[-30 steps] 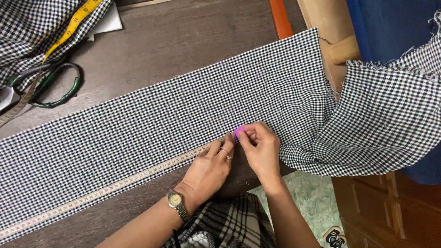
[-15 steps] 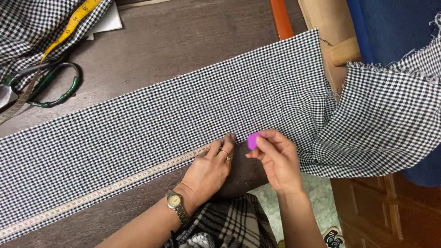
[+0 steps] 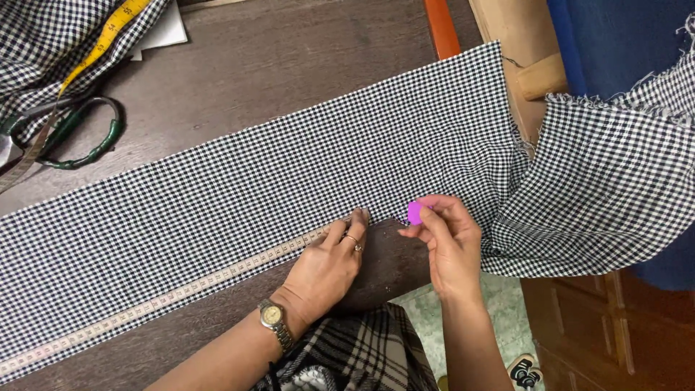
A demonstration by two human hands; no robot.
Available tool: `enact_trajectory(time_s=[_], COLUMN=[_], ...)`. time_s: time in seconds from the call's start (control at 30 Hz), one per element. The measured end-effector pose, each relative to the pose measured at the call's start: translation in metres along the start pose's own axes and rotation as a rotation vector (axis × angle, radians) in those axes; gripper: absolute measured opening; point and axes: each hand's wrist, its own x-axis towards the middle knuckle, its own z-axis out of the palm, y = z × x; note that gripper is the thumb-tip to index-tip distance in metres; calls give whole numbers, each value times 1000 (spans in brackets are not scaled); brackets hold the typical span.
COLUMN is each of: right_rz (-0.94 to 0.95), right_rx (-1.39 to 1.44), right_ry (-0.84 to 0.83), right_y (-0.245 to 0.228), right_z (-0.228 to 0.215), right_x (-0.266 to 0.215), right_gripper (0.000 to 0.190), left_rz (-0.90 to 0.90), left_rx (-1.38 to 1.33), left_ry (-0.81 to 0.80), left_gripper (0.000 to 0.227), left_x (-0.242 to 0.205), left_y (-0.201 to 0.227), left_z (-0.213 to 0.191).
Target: The person measures a piece of checkered fabric using a yellow ruler and a purple marker, making marks at intervals. They also use a flexible measuring tape to measure the length of the fabric strip.
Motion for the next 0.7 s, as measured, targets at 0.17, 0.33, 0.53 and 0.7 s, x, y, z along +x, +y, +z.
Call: enact_trajectory(time_s=[0.17,0.33,0.53,0.7], right_rz=[-33,-100,-147,-209], right_rx=[-127,-309,-396,-720], right_ry=[-42,-124,-113,-152], right_y=[-10,-4,-6,-21], right_z=[10,10,19,19], right_x=[-4,-4,0,12], right_gripper=[22,21,14,22], left_rz=[-1,-1,-1,-4], left_rx=[-6,0,1,-9], left_ry=[-25,-7,6,-6], left_gripper=[39,41,41,40], left_x=[0,0,0,2], left_y=[2,2,1,-1], left_z=[3,7,6,0])
